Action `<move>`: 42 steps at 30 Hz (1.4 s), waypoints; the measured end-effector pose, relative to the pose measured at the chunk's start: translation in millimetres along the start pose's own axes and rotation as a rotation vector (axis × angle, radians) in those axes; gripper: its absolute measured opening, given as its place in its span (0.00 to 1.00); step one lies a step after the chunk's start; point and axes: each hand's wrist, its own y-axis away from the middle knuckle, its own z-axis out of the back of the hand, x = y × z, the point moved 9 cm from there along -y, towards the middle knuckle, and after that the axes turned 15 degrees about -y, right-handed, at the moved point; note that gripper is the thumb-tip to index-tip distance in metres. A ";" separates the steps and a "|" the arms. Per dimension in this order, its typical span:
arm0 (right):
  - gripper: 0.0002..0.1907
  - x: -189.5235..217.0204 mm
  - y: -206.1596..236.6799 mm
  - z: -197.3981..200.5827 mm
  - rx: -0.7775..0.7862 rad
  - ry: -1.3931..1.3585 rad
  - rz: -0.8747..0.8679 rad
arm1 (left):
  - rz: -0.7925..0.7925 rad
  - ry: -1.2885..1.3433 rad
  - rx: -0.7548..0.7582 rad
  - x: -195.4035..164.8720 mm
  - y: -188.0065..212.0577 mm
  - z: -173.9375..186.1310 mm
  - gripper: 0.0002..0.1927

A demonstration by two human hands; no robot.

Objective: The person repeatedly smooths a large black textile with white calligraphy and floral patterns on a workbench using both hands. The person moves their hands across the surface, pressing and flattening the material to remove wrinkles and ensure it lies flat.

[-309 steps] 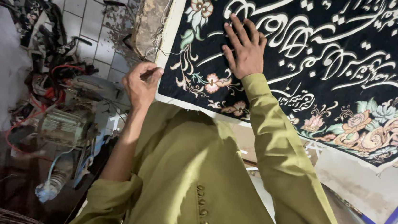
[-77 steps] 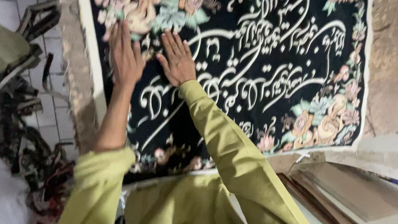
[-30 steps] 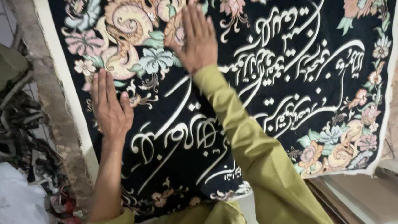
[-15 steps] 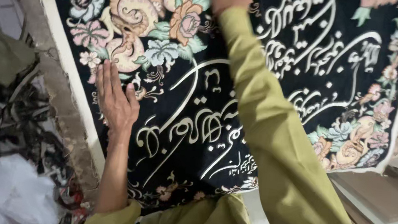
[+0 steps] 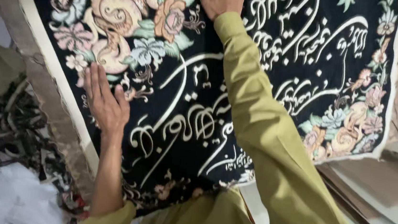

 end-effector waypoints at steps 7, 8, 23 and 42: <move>0.50 115.3 120.4 -40.4 -0.279 0.035 0.409 | 0.046 -0.045 -0.003 6.5 -1.4 -3.5 0.29; 0.50 106.4 127.6 -46.3 -0.305 0.010 0.410 | 0.025 -0.025 -0.022 5.2 -1.8 -2.9 0.29; 0.52 -145.7 311.2 -44.9 -0.363 -0.025 0.104 | -0.045 -0.123 0.007 21.4 5.1 -26.3 0.31; 0.51 -106.1 359.1 -108.5 -0.123 -0.118 0.058 | -0.133 -0.069 0.238 -60.3 124.0 -1.7 0.39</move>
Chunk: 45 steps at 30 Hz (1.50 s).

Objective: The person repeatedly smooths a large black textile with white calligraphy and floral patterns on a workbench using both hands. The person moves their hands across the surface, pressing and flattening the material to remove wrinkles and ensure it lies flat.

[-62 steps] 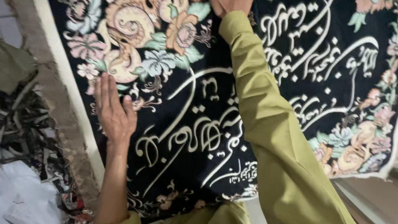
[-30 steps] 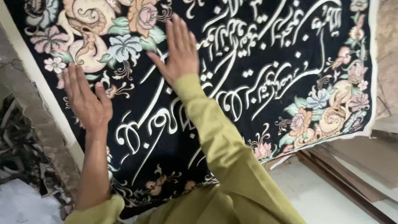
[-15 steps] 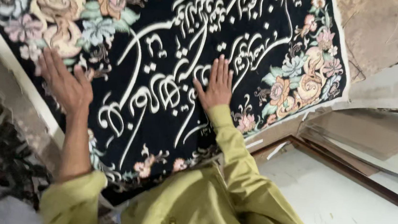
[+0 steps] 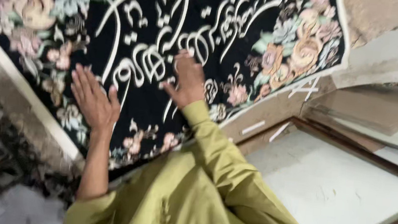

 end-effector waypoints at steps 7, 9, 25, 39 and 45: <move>0.53 -78.3 63.6 57.6 -0.272 0.092 0.052 | -0.008 0.014 -0.009 -3.4 -7.6 5.5 0.40; 0.51 -97.2 75.2 62.6 -0.307 0.046 0.063 | 0.000 0.029 -0.005 -2.2 -7.5 5.6 0.40; 0.45 -95.2 104.6 70.7 -0.361 -0.366 0.093 | -0.001 0.060 -0.053 0.8 -7.1 5.3 0.37; 0.45 -57.2 49.6 48.9 -0.013 -0.086 0.356 | 0.057 0.059 -0.086 16.5 1.1 8.4 0.36; 0.47 -104.9 54.5 83.2 -0.099 -0.069 0.304 | 0.013 -0.023 -0.100 16.3 6.5 9.9 0.36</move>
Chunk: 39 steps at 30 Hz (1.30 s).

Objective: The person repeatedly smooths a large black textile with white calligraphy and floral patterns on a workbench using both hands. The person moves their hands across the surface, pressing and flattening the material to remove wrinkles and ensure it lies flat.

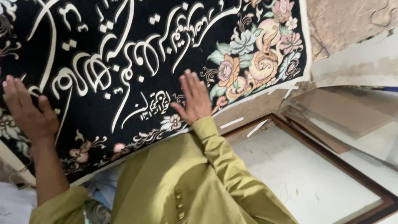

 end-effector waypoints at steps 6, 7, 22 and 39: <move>0.43 -42.6 26.3 27.3 -0.089 0.010 -0.039 | -0.063 -0.022 -0.076 6.8 0.1 -16.0 0.34; 0.41 -60.1 37.6 40.9 -0.143 -0.072 -0.102 | -0.067 -0.038 -0.058 9.3 -1.3 -20.7 0.34; 0.39 44.9 -48.1 -31.6 0.038 -0.168 0.135 | 0.242 -0.049 0.041 -89.3 -22.8 -49.0 0.35; 0.40 -97.7 1.1 41.1 -0.115 0.206 -0.138 | 0.273 -0.078 -0.003 -78.9 -16.5 -44.3 0.35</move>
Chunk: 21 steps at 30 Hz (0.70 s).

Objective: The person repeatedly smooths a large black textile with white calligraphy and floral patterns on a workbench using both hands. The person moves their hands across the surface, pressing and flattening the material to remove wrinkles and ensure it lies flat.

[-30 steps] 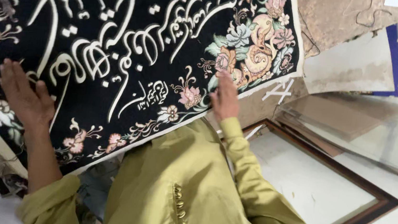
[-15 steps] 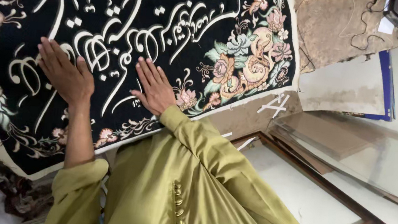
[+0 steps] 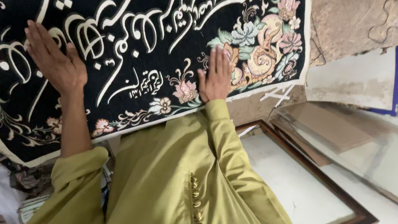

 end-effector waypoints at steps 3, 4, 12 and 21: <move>0.36 -30.2 3.5 6.2 -0.062 0.026 -0.102 | -0.020 -0.034 -0.024 -4.1 -0.2 5.6 0.34; 0.35 -41.2 5.0 7.2 -0.077 0.051 -0.151 | -0.019 -0.025 -0.026 -4.4 -0.6 6.4 0.34; 0.38 -160.2 51.4 61.8 -0.008 0.103 -0.570 | -0.012 -0.001 0.008 -6.4 -0.1 1.9 0.34; 0.38 -103.3 25.7 60.4 -0.283 -0.160 -0.232 | -0.025 -0.001 -0.006 -8.0 -0.7 2.0 0.36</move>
